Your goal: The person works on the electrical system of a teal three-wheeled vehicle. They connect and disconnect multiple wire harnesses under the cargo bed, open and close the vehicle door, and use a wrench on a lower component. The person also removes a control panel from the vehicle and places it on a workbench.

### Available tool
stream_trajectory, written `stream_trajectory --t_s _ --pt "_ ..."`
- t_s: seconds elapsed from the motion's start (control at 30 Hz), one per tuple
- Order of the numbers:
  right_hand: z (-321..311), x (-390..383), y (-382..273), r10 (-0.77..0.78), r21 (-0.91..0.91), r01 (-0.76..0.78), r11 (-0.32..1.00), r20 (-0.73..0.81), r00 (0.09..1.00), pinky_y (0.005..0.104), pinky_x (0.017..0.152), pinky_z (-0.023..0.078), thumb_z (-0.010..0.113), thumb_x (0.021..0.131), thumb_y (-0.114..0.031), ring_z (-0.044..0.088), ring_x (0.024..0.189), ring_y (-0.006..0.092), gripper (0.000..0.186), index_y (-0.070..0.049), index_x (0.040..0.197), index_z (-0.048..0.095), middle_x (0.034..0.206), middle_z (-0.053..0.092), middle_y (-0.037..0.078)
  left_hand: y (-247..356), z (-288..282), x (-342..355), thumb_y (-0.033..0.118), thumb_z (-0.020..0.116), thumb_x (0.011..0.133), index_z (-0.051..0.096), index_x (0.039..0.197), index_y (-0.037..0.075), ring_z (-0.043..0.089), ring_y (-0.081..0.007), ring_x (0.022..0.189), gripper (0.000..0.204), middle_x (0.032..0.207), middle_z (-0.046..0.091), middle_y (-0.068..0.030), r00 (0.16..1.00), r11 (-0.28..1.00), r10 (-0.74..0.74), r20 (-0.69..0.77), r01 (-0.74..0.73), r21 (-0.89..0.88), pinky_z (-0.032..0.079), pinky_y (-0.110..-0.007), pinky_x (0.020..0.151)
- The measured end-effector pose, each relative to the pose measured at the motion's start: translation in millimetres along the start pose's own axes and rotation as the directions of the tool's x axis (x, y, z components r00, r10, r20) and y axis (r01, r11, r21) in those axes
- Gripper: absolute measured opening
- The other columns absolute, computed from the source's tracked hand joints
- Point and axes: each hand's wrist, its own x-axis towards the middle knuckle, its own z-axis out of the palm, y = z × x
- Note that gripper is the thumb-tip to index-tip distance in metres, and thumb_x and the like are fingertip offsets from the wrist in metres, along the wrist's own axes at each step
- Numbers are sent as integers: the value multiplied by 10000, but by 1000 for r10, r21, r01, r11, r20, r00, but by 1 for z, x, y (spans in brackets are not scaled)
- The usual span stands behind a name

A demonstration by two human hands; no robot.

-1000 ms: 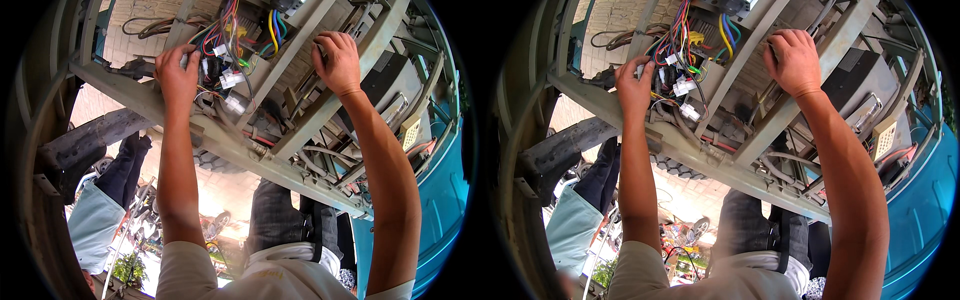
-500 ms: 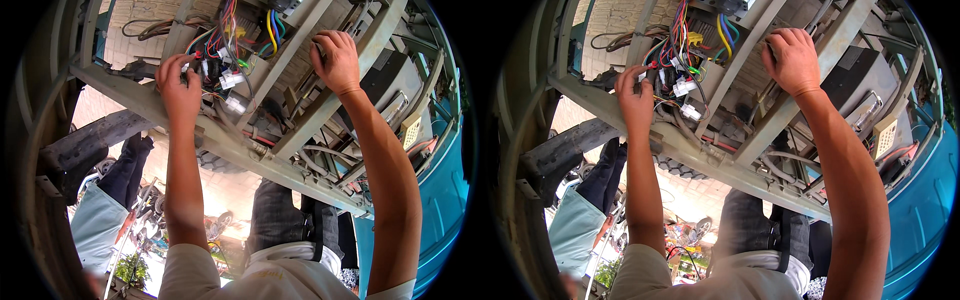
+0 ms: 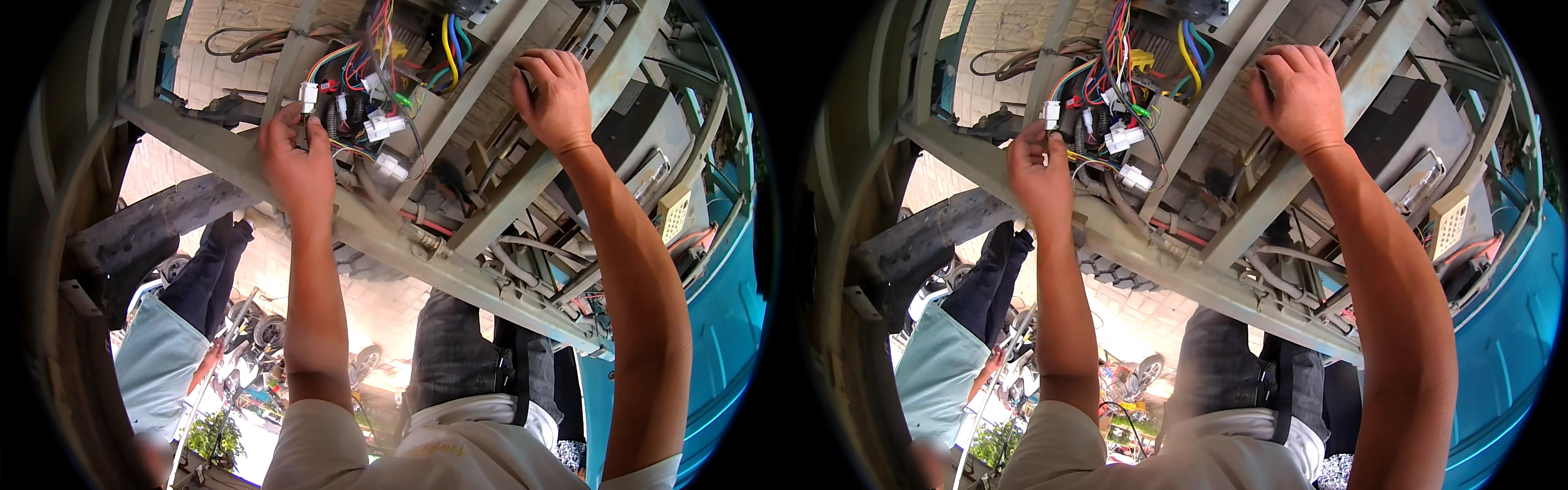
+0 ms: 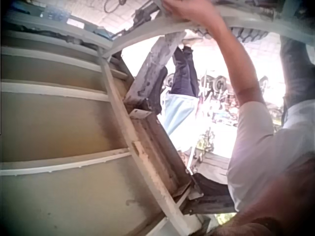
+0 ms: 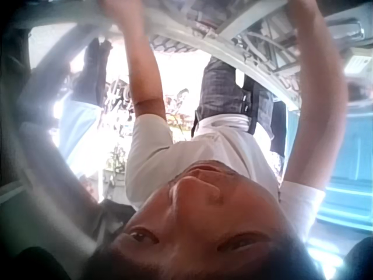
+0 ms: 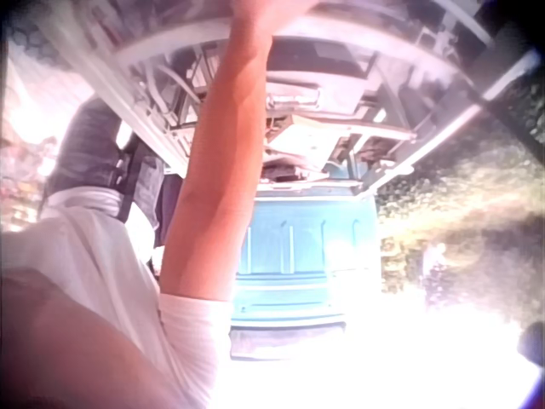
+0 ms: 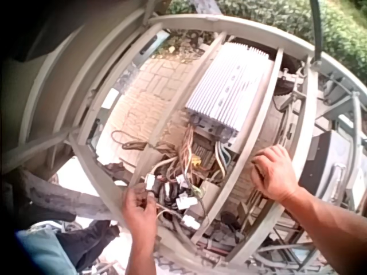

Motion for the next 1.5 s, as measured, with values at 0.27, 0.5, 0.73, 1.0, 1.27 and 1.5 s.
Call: stream_trajectory --t_s 0.27,0.5,0.73,1.0,1.27,1.5 --pt "1 -1 0 33 -26 -33 999 19 999 372 895 414 633 772 -155 555 928 259 124 -58 850 628 935 620 56 11 7 -8 113 655 775 635 995 76 488 -294 1037 223 1067 514 -95 994 984 83 68 -92 152 408 -420 868" --pt "0 -1 -1 34 -22 -34 999 14 999 372 895 414 630 778 -154 556 927 260 119 -56 844 629 935 621 55 10 25 -1 256 694 748 683 939 114 420 -298 1117 238 1204 492 -86 980 781 169 106 -199 592 319 -457 897" --pt "2 -2 1 21 -25 -21 999 20 1000 372 894 415 629 783 -161 556 924 257 115 -60 837 626 929 620 51 5 27 0 268 675 786 692 882 119 437 -293 1124 178 1216 539 -75 959 751 279 52 -252 610 322 -472 890" --pt "3 -1 2 13 -17 -13 1000 14 1000 374 899 411 629 780 -164 554 920 258 116 -62 834 619 932 618 50 16 31 -30 365 482 938 658 798 76 386 -326 1174 366 1180 536 -118 997 973 66 36 -72 221 282 -532 952" --pt "2 -2 3 13 -26 -12 1000 15 1000 373 892 412 629 779 -160 554 919 256 114 -60 830 616 929 616 54 23 20 -34 342 418 971 667 860 46 388 -320 1162 403 1143 537 -137 983 953 -175 -63 185 238 276 -483 970" --pt "3 -1 3 -11 -2 11 1000 -5 1000 370 839 428 637 763 -107 560 881 282 116 -45 860 620 923 615 75 63 6 -36 159 557 924 644 993 -6 623 -226 812 200 1026 635 -133 943 929 -314 106 329 -172 497 -316 698"
